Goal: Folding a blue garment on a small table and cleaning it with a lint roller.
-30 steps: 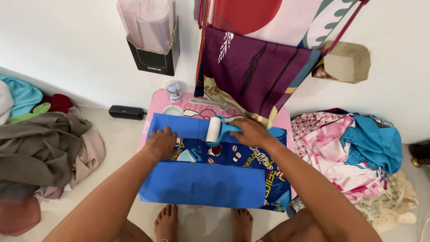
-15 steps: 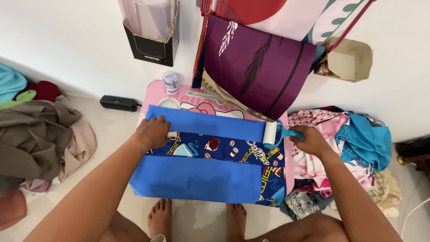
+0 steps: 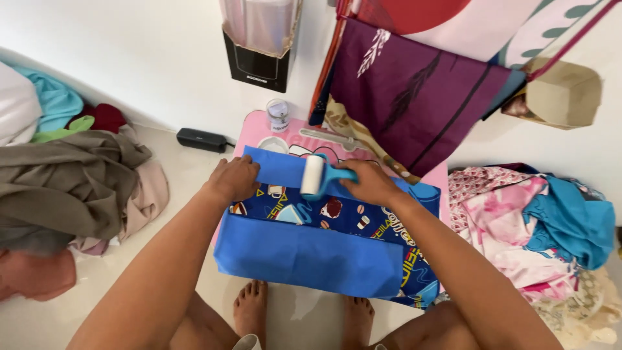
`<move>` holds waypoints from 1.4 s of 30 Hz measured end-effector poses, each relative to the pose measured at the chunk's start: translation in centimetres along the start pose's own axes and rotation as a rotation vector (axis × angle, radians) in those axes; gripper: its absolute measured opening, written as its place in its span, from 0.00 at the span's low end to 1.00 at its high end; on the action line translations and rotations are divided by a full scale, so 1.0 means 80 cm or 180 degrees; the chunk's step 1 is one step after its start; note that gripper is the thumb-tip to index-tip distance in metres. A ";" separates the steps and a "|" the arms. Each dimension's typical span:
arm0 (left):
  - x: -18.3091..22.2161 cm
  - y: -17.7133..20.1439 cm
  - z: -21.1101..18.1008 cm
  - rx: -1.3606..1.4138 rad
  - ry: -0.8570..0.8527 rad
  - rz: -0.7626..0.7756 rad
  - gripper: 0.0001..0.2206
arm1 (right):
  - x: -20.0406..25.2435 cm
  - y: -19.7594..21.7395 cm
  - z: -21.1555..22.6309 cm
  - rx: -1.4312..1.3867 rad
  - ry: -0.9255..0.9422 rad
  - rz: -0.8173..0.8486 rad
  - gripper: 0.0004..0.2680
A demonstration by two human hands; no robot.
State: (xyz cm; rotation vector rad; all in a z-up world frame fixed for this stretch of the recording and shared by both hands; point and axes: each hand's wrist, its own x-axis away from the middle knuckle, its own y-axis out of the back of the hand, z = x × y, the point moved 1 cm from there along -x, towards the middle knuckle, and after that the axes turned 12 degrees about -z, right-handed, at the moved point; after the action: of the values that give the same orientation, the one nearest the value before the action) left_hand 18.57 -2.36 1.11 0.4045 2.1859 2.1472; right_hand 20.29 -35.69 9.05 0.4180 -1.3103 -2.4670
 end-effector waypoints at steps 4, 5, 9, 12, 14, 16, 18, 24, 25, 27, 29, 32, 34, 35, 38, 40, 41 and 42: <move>0.003 0.000 0.009 0.0015 0.0067 -0.0078 0.21 | -0.034 -0.037 0.066 -0.0307 0.0385 0.0044 0.13; 0.006 0.001 0.011 0.0009 0.0074 -0.0068 0.21 | -0.039 -0.047 0.073 -0.0319 0.0386 0.0049 0.13; 0.013 -0.007 0.021 -0.0041 0.0080 -0.0054 0.22 | -0.044 -0.058 0.090 -0.0323 0.0526 0.0199 0.13; 0.016 -0.007 0.022 -0.0123 0.0078 -0.0020 0.24 | -0.024 -0.029 0.083 -0.0219 0.0611 0.0289 0.14; 0.020 0.001 0.020 -0.0169 0.0070 0.0003 0.26 | -0.004 0.000 0.064 -0.0136 0.0623 0.0323 0.14; 0.026 0.012 0.017 -0.0277 0.0136 0.0081 0.31 | 0.018 0.033 0.035 -0.0120 0.0509 0.0233 0.12; 0.023 0.003 0.024 -0.0259 0.0178 0.0078 0.32 | 0.050 0.053 -0.032 -0.0015 0.0339 0.0141 0.13; 0.036 0.016 0.025 -0.0307 0.0308 0.0184 0.35 | 0.159 0.129 -0.188 0.0517 -0.0737 -0.0182 0.15; 0.038 0.018 0.025 -0.0346 0.0328 0.0222 0.35 | 0.176 0.138 -0.214 0.0596 -0.0986 -0.0260 0.16; 0.039 0.018 0.023 -0.0401 0.0338 0.0193 0.34 | 0.191 0.149 -0.236 0.0619 -0.1177 -0.0282 0.15; 0.044 0.029 0.022 -0.0463 0.0364 0.0164 0.33 | 0.197 0.150 -0.250 0.0631 -0.1355 -0.0301 0.15; 0.051 0.045 0.023 -0.0237 0.0441 0.0327 0.36 | 0.181 0.137 -0.233 0.0538 -0.1398 -0.0348 0.14; 0.048 0.038 0.036 0.0027 0.0564 0.0367 0.42 | 0.156 0.122 -0.187 0.0271 -0.0937 -0.0232 0.14; 0.042 0.023 0.044 0.0022 0.0575 0.0365 0.42 | 0.144 0.109 -0.167 0.0264 -0.0927 -0.0231 0.14; 0.030 -0.012 0.067 0.0108 0.0667 0.0316 0.39 | 0.106 0.068 -0.100 0.0036 -0.0522 -0.0061 0.14; 0.028 -0.019 0.074 0.0277 0.0640 0.0287 0.37 | 0.080 0.042 -0.048 -0.0164 -0.0305 0.0138 0.13; 0.031 -0.010 0.070 0.0275 0.0671 0.0293 0.37 | 0.068 0.028 -0.028 -0.0177 -0.0283 0.0157 0.13; 0.036 -0.002 0.067 0.0358 0.0700 0.0315 0.35 | 0.057 0.015 -0.008 -0.0236 -0.0185 0.0212 0.13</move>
State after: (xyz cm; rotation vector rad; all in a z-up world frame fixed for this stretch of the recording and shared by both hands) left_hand 16.97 3.47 1.23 0.3004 2.4617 2.2217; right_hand 16.57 -38.65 9.17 0.2822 -1.2298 -2.4803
